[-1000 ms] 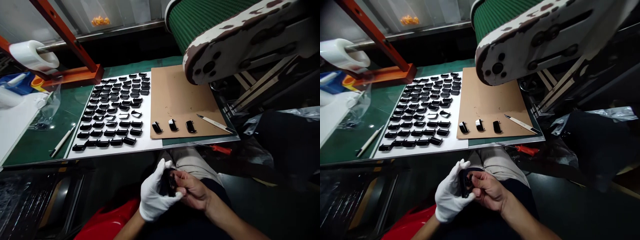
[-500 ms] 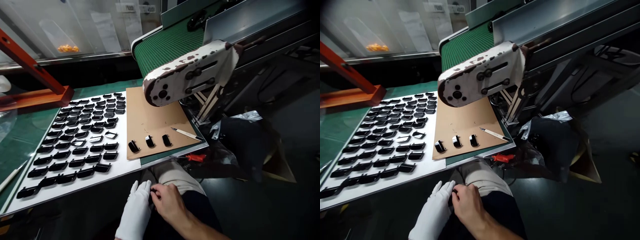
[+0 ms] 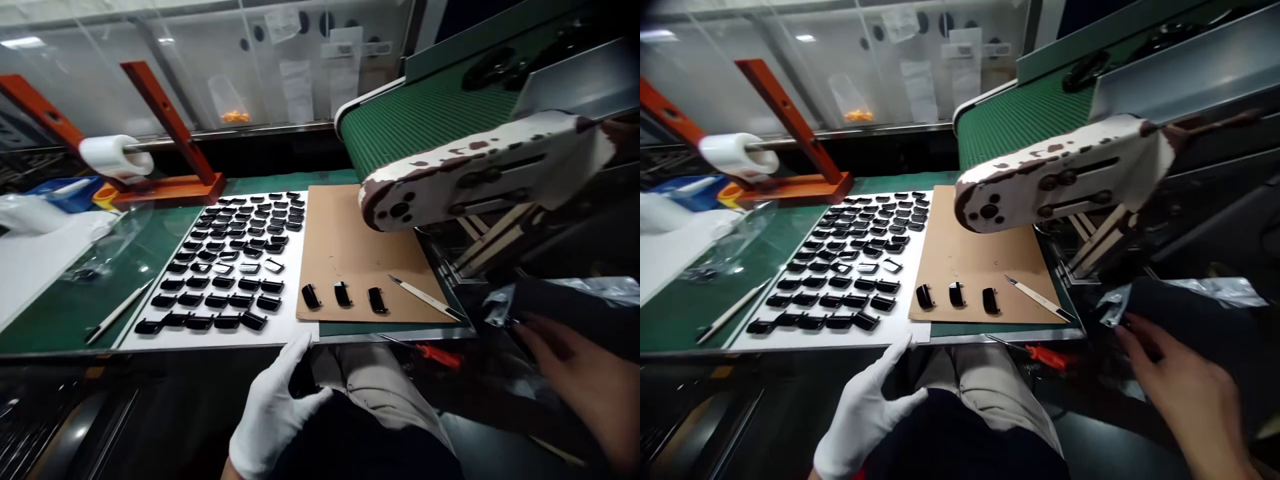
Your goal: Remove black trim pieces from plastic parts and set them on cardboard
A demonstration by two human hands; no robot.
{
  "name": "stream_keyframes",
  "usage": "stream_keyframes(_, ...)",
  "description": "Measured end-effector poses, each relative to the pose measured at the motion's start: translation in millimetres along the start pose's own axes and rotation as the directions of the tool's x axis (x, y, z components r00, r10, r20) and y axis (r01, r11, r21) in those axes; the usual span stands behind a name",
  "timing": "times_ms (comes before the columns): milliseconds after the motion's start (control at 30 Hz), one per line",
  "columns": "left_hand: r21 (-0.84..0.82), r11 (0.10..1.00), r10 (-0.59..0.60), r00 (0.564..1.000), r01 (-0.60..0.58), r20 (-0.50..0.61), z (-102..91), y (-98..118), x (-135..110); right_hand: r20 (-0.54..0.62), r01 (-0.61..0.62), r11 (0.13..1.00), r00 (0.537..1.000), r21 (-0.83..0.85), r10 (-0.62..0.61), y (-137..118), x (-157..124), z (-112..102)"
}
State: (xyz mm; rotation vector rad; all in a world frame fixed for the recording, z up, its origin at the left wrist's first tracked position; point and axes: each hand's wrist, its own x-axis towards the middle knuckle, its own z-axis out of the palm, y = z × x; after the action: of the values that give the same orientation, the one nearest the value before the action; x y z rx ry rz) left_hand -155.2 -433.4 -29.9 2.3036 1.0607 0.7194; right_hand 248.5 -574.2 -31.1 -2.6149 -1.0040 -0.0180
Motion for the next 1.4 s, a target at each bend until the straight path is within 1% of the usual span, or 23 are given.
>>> stream_keyframes(33, -0.006, 1.000, -0.001, 1.000, 0.000, -0.027, -1.1, 1.8, 0.8, 0.093, 0.054, 0.998, 0.994, 0.025, -0.056, -19.2, 6.1, 9.3)
stream_keyframes(67, -0.009, 1.000, -0.003, 0.999, 0.002, -0.053, -1.9, 3.4, 0.8, 0.122, 0.201, 0.978, 0.971, 0.057, -0.207, -40.5, 11.4, 19.9)
stream_keyframes(100, -0.007, 1.000, -0.003, 0.997, 0.003, -0.077, -2.6, 4.6, 0.1, 0.133, 0.296, 0.952, 0.943, 0.077, -0.304, -61.4, 16.7, 31.4)
stream_keyframes(167, -0.002, 1.000, -0.011, 0.994, 0.011, -0.111, -4.4, 5.7, -2.9, 0.161, 0.400, 0.911, 0.897, 0.103, -0.412, -94.1, 28.1, 55.3)
stream_keyframes(200, -0.003, 1.000, -0.018, 0.992, 0.018, -0.124, -5.6, 5.5, -4.8, 0.172, 0.429, 0.897, 0.881, 0.107, -0.441, -104.2, 33.9, 66.5)
stream_keyframes(267, -0.012, 0.999, -0.032, 0.989, 0.031, -0.145, -8.7, 3.4, -8.6, 0.183, 0.468, 0.876, 0.857, 0.114, -0.482, -112.3, 44.1, 84.3)
stream_keyframes(367, -0.025, 0.999, -0.040, 0.984, 0.036, -0.173, -12.7, -2.6, -12.6, 0.188, 0.474, 0.873, 0.853, 0.112, -0.487, -108.0, 52.2, 96.5)
stream_keyframes(500, -0.064, 0.996, -0.068, 0.979, 0.056, -0.193, -14.6, -10.3, -14.3, 0.202, 0.428, 0.900, 0.877, 0.084, -0.437, -103.5, 51.5, 94.6)
stream_keyframes(633, -0.145, 0.985, -0.117, 0.973, 0.089, -0.200, -15.0, -14.2, -15.7, 0.185, 0.341, 0.938, 0.920, 0.061, -0.346, -106.7, 45.4, 81.9)
stream_keyframes(700, -0.182, 0.978, -0.142, 0.970, 0.105, -0.200, -14.9, -15.2, -17.1, 0.173, 0.296, 0.954, 0.938, 0.054, -0.301, -109.3, 39.8, 69.9)
stream_keyframes(767, -0.218, 0.969, -0.161, 0.967, 0.117, -0.196, -14.6, -15.5, -18.0, 0.170, 0.289, 0.955, 0.940, 0.060, -0.295, -114.0, 31.3, 54.2)
stream_keyframes(800, -0.237, 0.964, -0.169, 0.966, 0.121, -0.196, -14.3, -15.2, -18.1, 0.177, 0.298, 0.952, 0.935, 0.070, -0.306, -117.6, 26.0, 45.3)
stream_keyframes(867, -0.276, 0.953, -0.183, 0.965, 0.127, -0.187, -13.5, -13.5, -17.3, 0.231, 0.334, 0.938, 0.909, 0.097, -0.347, -127.9, 13.0, 26.7)
stream_keyframes(933, -0.313, 0.939, -0.200, 0.966, 0.142, -0.164, -12.3, -10.5, -15.7, 0.300, 0.393, 0.906, 0.855, 0.156, -0.423, -141.3, -2.6, 8.9)
stream_keyframes(967, -0.333, 0.931, -0.209, 0.967, 0.150, -0.149, -11.6, -8.5, -15.0, 0.295, 0.430, 0.878, 0.828, 0.209, -0.476, -148.7, -11.0, 1.2)
stream_keyframes(1000, -0.356, 0.921, -0.217, 0.967, 0.158, -0.133, -10.9, -6.4, -14.6, 0.293, 0.469, 0.838, 0.790, 0.277, -0.539, -156.4, -19.5, -5.3)
stream_keyframes(1033, -0.381, 0.910, -0.225, 0.967, 0.165, -0.119, -10.2, -4.1, -14.5, 0.303, 0.500, 0.788, 0.736, 0.359, -0.605, -164.0, -27.9, -10.4)
stream_keyframes(1067, -0.405, 0.898, -0.233, 0.967, 0.172, -0.106, -9.6, -1.7, -14.8, 0.332, 0.512, 0.732, 0.665, 0.448, -0.669, -171.7, -36.0, -13.8)
stream_keyframes(1167, -0.459, 0.869, -0.247, 0.966, 0.185, -0.078, -8.9, 5.4, -17.1, 0.412, 0.467, 0.598, 0.444, 0.652, -0.796, -194.1, -56.0, -15.5)
stream_keyframes(1200, -0.471, 0.863, -0.246, 0.967, 0.184, -0.073, -9.0, 7.7, -18.0, 0.417, 0.464, 0.569, 0.394, 0.679, -0.819, -201.1, -60.9, -14.2)
stream_keyframes(1233, -0.482, 0.858, -0.242, 0.967, 0.178, -0.073, -9.4, 10.0, -18.8, 0.415, 0.480, 0.543, 0.354, 0.689, -0.838, -207.5, -64.8, -12.9)
stream_keyframes(1300, -0.501, 0.850, -0.232, 0.969, 0.162, -0.081, -10.7, 14.6, -19.9, 0.412, 0.531, 0.507, 0.296, 0.678, -0.862, -217.9, -70.8, -11.1)
stream_keyframes(1400, -0.516, 0.842, -0.229, 0.970, 0.156, -0.081, -13.5, 21.8, -20.1, 0.424, 0.597, 0.481, 0.246, 0.642, -0.872, -226.4, -79.3, -12.6)
